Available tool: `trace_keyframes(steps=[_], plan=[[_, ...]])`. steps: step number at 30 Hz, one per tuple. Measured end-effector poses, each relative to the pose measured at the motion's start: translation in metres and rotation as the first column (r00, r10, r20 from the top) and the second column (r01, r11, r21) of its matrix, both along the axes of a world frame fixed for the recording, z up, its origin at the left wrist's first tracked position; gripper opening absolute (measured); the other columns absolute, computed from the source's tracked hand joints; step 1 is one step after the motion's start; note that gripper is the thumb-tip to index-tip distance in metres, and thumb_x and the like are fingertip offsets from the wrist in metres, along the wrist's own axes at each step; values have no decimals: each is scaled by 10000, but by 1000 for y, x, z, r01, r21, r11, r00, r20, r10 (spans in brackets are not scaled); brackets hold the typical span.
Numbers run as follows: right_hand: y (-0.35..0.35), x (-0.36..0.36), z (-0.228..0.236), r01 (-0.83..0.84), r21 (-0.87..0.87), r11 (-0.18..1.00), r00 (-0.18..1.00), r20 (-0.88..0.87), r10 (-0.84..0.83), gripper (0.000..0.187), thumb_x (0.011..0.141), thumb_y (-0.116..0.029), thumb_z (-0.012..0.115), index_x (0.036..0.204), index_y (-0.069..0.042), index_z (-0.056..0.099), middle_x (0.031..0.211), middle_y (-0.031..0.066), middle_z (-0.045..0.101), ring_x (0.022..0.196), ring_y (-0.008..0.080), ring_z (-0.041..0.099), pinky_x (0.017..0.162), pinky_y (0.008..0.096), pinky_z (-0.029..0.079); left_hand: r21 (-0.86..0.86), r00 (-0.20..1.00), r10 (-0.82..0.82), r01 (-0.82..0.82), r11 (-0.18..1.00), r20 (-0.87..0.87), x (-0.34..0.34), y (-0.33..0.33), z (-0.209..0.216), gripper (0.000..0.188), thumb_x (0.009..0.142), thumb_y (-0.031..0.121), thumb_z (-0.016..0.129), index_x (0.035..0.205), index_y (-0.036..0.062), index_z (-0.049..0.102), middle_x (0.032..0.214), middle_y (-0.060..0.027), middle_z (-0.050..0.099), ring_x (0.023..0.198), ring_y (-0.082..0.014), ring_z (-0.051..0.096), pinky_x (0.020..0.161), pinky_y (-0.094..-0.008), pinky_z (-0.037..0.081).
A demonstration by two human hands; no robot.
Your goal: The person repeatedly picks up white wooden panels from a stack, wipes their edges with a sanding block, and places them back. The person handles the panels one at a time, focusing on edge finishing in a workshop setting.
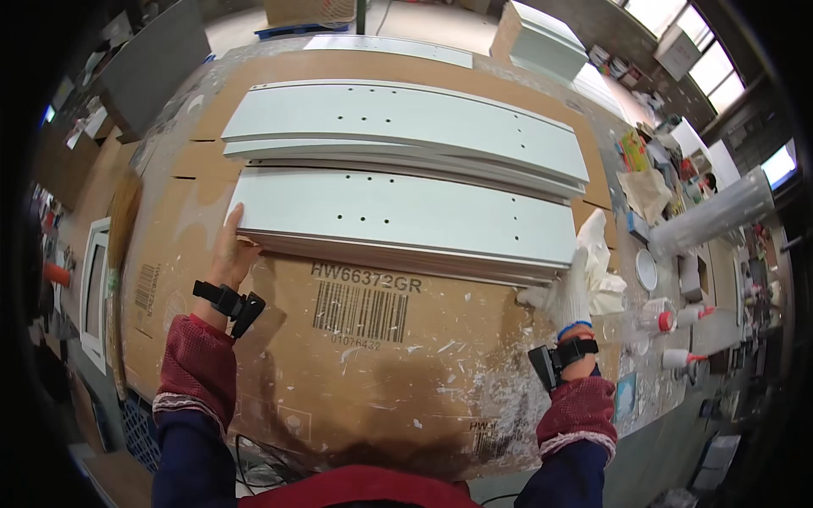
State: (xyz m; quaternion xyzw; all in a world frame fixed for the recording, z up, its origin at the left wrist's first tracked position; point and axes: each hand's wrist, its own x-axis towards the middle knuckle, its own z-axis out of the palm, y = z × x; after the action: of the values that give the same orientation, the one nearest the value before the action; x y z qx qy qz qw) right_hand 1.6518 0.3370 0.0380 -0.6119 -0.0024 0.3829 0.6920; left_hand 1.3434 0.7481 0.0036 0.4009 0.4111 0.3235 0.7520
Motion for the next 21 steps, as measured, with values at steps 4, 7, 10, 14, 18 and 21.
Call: trace_keyframes(steps=[4,7,10,14,18,21], plan=[[-57,60,-40,324,-198,925,874,437,-212,695,870,-593,391,1235,-3,423,1064,145,541,917,233,549,719,368,484,169,923,-146,218,961,-357,-7,4,24,788,766,538,617,1291,5,366,1195,-157,483,1063,-257,488,923,-384,365],[-4,38,16,296,-348,890,739,674,18,676,889,-530,418,1245,45,406,1157,147,521,1042,226,506,866,305,412,678,831,142,327,658,-538,-28,53,9,974,751,486,660,1378,-55,149,1366,-282,303,1262,-341,347,1012,-413,309],[24,47,42,465,-405,787,504,852,141,694,892,-509,436,1298,45,337,1131,153,513,1020,221,500,865,295,401,719,928,-57,324,615,-369,4,73,36,978,734,335,724,1398,-4,90,1364,-272,309,1214,-344,407,969,-394,374],[48,82,65,269,-483,833,653,727,211,694,896,-484,455,1337,21,278,1131,126,489,1033,202,465,845,286,403,785,904,-129,419,457,-408,39,99,54,1033,637,129,802,1413,80,122,1308,-231,389,1103,-316,499,901,-371,436],[33,126,28,259,-344,902,568,810,146,640,898,-476,458,1306,5,347,1149,98,504,1060,184,455,905,277,355,776,827,-22,537,331,-562,57,116,61,1053,605,-9,782,1423,156,140,1276,-160,421,1106,-248,490,922,-318,438],[43,113,26,255,-296,921,627,775,75,478,909,-324,489,1282,-37,405,1188,66,502,1040,154,469,866,272,376,803,846,-54,522,288,-530,57,121,57,1057,585,-8,794,1418,166,169,1219,-147,474,1041,-237,527,908,-318,445]])
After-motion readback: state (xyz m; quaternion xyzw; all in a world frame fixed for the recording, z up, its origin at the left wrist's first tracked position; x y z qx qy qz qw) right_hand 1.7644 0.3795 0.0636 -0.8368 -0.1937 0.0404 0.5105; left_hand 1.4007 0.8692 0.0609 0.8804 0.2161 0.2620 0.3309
